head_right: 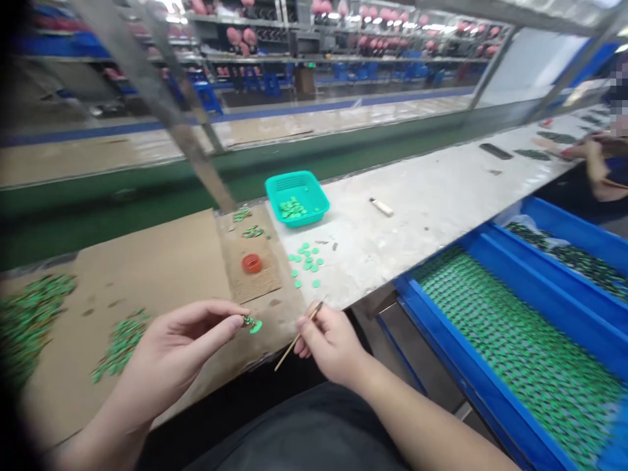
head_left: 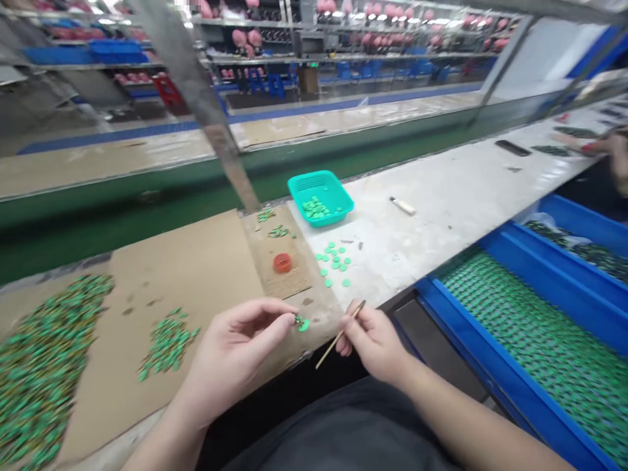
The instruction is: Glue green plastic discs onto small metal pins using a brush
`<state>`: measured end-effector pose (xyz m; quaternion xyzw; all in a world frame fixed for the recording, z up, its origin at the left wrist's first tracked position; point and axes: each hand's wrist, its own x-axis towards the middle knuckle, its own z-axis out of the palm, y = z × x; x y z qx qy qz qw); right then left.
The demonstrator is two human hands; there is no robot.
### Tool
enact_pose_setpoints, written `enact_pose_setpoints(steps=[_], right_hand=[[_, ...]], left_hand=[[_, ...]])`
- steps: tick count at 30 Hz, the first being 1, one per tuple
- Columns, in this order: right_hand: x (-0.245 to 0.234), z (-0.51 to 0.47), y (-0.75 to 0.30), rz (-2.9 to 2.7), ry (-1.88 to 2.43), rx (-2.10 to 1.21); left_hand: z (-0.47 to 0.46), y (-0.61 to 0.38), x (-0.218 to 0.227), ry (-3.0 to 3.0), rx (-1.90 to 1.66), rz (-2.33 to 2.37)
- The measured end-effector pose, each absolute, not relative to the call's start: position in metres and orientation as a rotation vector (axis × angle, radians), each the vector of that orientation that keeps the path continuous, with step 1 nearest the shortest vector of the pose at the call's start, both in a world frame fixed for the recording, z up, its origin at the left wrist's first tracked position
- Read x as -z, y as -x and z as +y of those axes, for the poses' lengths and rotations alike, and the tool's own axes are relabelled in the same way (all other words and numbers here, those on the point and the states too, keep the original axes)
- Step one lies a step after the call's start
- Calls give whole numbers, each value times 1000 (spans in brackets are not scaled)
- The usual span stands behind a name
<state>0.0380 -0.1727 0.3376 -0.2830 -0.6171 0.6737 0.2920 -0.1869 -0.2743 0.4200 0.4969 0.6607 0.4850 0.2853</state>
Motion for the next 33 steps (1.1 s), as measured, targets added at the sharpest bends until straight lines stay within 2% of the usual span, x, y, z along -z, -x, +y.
enact_pose_setpoints(steps=[9,13,18,25,33], right_hand=[[-328,-164,-106,-1540,870,-1741],[-330,-159,-124,-1486,891,-1732],[-332,-151,-133,-1462,890,-1727],[-333,-150,-136,-1464,859,-1721],[-339,-161,-127,-1545,854,-1676]], left_hand=[[-59,141,-403,-2050,-787,1779],[-18,129,-395,-2156,-595,1840],[-27,132,-401,-2121,-462,1955],[-111,152,-413,-2014,-123,1947],[-166,140,-383,-1996,-217,1996]])
